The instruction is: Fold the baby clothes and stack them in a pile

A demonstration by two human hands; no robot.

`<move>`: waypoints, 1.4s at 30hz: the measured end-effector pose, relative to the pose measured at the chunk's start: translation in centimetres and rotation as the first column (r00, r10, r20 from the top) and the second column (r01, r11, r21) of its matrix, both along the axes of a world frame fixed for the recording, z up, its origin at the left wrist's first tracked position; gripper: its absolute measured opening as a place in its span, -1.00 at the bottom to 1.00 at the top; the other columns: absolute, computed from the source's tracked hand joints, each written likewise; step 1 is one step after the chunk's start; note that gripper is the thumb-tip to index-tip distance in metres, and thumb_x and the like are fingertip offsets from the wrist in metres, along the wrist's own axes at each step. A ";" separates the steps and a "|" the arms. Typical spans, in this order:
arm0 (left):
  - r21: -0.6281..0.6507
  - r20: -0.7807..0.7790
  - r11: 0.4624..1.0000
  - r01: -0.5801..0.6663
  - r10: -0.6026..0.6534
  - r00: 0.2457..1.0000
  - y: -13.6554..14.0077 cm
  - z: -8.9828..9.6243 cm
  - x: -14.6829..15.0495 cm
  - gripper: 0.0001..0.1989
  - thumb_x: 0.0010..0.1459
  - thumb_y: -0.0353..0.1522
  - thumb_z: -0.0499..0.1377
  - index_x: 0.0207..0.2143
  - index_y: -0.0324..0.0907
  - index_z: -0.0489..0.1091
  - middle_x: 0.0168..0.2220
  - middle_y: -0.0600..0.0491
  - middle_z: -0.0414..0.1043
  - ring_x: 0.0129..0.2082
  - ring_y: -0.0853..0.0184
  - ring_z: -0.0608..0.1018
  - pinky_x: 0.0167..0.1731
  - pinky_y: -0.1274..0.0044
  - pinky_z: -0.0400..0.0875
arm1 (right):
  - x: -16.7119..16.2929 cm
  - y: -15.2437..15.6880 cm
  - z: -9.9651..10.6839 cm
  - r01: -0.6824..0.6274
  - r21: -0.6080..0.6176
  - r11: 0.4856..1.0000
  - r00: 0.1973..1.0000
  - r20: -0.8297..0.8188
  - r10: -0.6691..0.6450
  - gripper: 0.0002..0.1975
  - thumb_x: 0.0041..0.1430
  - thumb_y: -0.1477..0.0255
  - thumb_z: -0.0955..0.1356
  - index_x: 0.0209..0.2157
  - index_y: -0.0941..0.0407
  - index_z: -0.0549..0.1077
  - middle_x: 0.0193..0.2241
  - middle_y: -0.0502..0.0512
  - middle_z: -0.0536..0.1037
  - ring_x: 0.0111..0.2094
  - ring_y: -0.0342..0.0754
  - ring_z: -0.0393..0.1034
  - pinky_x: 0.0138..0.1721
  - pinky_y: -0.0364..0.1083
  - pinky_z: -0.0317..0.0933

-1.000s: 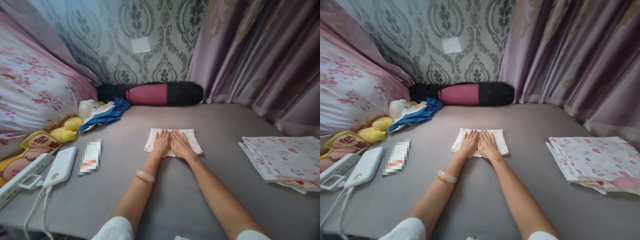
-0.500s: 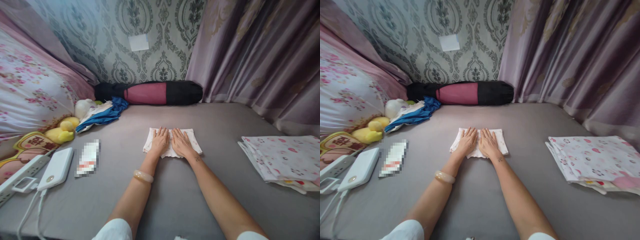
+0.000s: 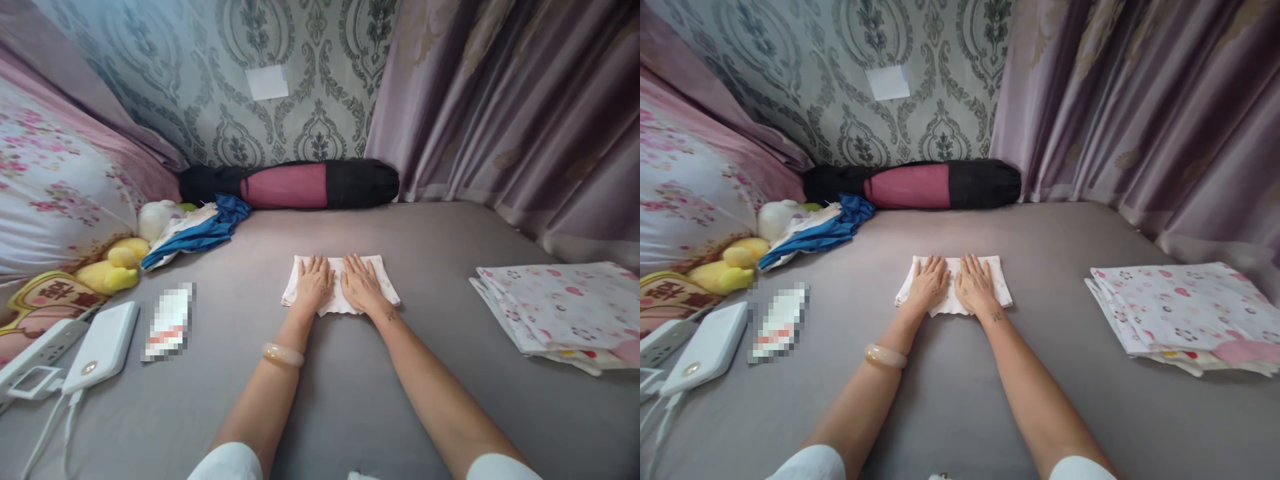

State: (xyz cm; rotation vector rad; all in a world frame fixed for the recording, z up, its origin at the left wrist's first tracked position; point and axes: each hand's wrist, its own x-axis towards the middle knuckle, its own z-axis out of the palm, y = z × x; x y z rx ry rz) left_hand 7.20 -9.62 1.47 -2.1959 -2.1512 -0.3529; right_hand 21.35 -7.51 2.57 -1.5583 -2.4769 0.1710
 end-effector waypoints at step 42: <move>-0.032 0.005 0.971 -0.235 0.235 0.972 -0.9 0.4 -1.4 -0.41 0.35 -0.19 -0.25 0.25 -0.36 0.16 0.30 -0.23 0.11 0.33 0.06 0.12 0.28 0.13 -0.05 | 2.1 0.6 -0.8 0.232 0.000 0.973 0.972 0.045 -0.232 -0.40 0.34 0.35 0.00 0.29 0.39 0.09 0.33 0.34 0.06 0.35 0.13 -0.13 0.31 0.13 -0.22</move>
